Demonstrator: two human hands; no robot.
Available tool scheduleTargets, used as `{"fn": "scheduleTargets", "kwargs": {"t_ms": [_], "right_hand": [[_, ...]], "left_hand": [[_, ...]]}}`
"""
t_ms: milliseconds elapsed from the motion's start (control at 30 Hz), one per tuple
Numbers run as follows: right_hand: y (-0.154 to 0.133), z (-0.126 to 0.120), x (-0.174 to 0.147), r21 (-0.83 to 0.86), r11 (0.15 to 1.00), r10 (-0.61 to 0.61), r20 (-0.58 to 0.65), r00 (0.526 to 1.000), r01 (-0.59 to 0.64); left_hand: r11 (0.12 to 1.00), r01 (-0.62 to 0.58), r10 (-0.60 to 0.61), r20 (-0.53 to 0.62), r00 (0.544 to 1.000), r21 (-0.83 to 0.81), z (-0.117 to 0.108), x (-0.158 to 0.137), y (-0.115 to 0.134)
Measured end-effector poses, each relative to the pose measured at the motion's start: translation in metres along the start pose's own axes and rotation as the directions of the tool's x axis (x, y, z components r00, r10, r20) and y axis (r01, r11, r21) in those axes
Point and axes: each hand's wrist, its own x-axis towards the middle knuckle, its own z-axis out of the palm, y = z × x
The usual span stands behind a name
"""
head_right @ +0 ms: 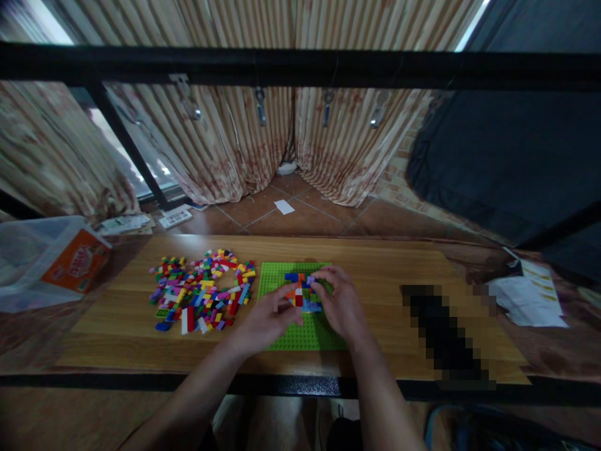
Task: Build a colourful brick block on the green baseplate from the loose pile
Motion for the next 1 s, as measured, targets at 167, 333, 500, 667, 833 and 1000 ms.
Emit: {"fn": "scheduleTargets", "kwargs": {"t_ms": [167,333,500,667,833,1000], "right_hand": [[0.000,0.008,-0.001,-0.027,0.999,0.033,0.064,0.997,-0.032],[-0.001,0.009,0.001,-0.037,0.995,0.092,0.025,0.995,-0.091],[-0.002,0.011,0.001,0.000,0.993,0.122,-0.021,0.992,-0.122],[0.000,0.013,0.002,0.077,0.982,0.176,-0.052,0.983,-0.172],[0.001,0.018,0.004,0.167,0.946,0.292,-0.061,0.954,-0.279],[0.002,0.023,0.006,0.136,0.944,0.312,-0.070,0.947,-0.301]], "left_hand": [[0.996,-0.009,0.002,0.081,0.997,0.088,0.011,0.001,-0.005],[0.988,0.004,-0.017,0.081,0.997,0.156,0.015,0.007,-0.007],[0.987,0.000,-0.013,0.082,0.997,0.158,0.017,0.013,-0.006],[0.986,-0.023,0.008,0.088,0.996,0.163,0.020,0.013,-0.005],[0.978,-0.024,0.006,0.088,0.996,0.208,0.021,0.012,-0.002],[0.923,-0.027,0.025,0.010,1.000,0.384,0.023,0.009,0.004]]}}
